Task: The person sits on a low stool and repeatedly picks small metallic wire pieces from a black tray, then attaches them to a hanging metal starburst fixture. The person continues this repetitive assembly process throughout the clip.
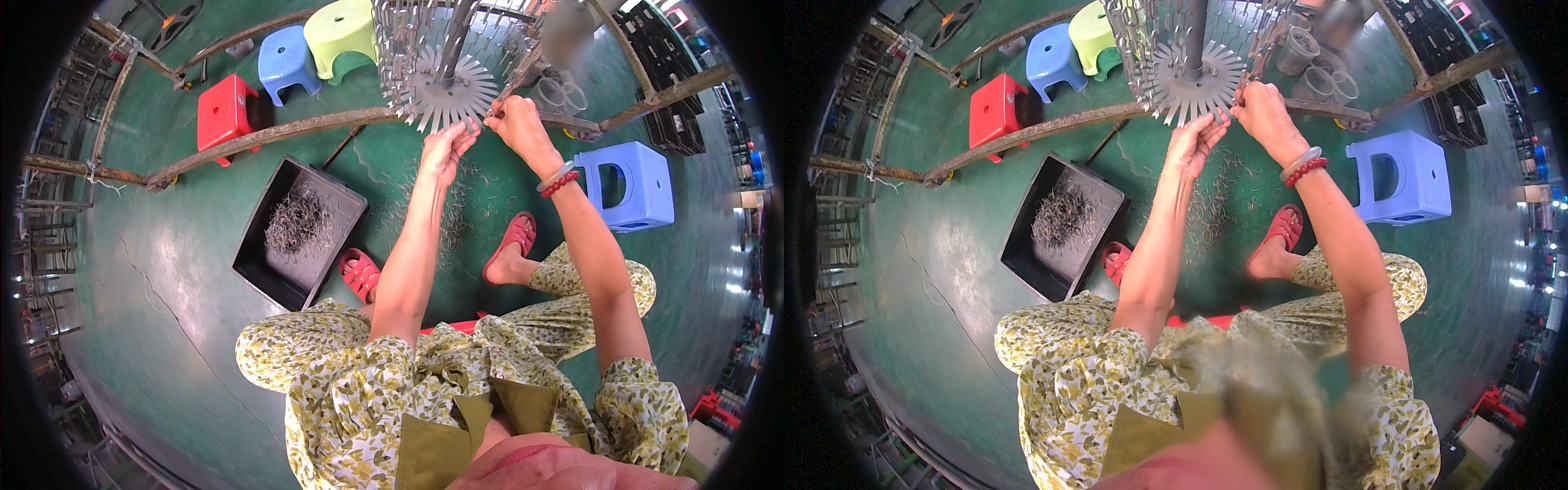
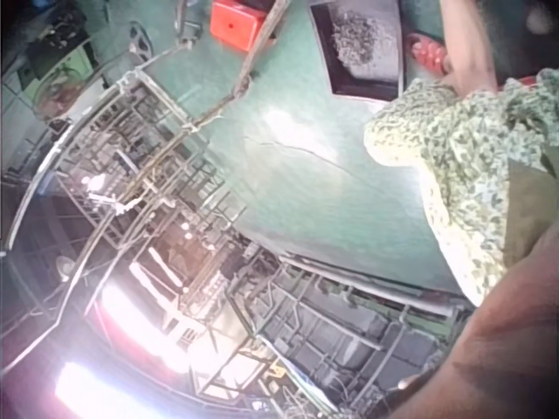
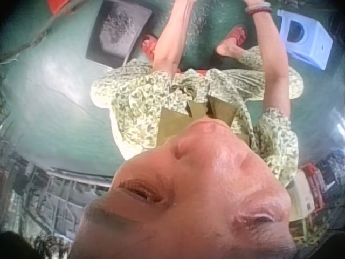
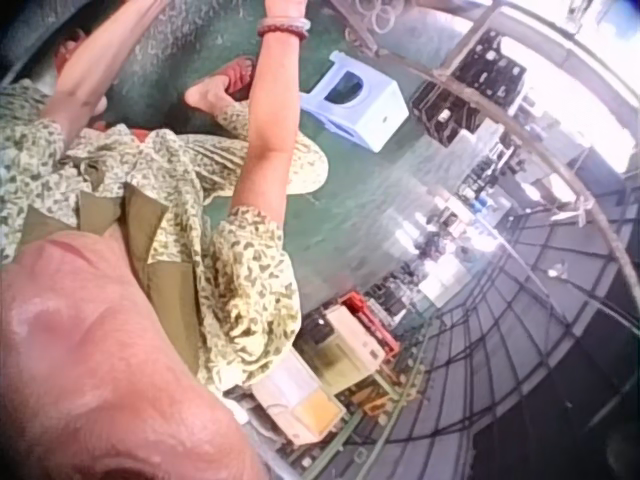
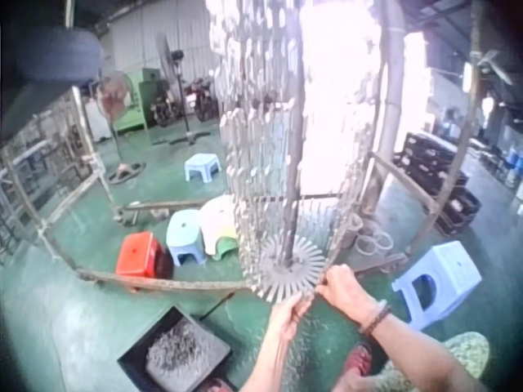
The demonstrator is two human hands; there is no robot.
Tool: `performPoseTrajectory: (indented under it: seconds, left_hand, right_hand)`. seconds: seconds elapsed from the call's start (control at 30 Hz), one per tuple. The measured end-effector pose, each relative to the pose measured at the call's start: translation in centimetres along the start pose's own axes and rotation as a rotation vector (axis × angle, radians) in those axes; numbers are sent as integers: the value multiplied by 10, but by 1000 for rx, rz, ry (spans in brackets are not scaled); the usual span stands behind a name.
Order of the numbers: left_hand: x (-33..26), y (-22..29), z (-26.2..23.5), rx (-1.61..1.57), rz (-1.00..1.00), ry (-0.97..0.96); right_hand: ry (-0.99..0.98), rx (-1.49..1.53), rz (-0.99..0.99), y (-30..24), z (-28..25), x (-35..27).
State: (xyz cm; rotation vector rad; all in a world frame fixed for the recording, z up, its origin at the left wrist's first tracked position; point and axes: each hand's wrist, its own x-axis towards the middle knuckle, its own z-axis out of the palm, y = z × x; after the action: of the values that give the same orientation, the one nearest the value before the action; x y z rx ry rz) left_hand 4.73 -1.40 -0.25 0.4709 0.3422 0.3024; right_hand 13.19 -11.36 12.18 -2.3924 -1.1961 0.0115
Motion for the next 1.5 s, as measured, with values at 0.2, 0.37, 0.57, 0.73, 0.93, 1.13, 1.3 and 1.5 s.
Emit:
performPoseTrajectory:
  seconds: [0.2, 0.37, 0.57, 0.73, 0.93, 1.13, 1.3, 1.5]
  left_hand:
    - [-2, -2, 3, -4, 12, -15]
    - [-2, -4, 3, -7, 7, -12]
    - [-3, -6, -2, 16, 19, -2]
    - [-10, -8, 6, 27, 27, -21]
    - [-15, -8, 2, 18, 23, -29]
    - [-2, -13, -32, -78, -60, -292]
    - [-12, -11, 10, -78, 31, 40]
    - [2, -10, -17, -74, 55, 29]
  right_hand:
    - [-4, -14, -1, 0, -1, -2]
    - [11, 15, -7, 1, -2, -5]
    - [0, 64, 86, 1, -3, -8]
    - [55, 116, 124, 8, 0, -15]
    - [288, 442, 209, -17, -9, -55]
    - [127, 817, 295, -53, 20, -55]
    - [311, 843, 267, -50, 56, -3]
    - [302, 734, 264, -73, 67, 16]
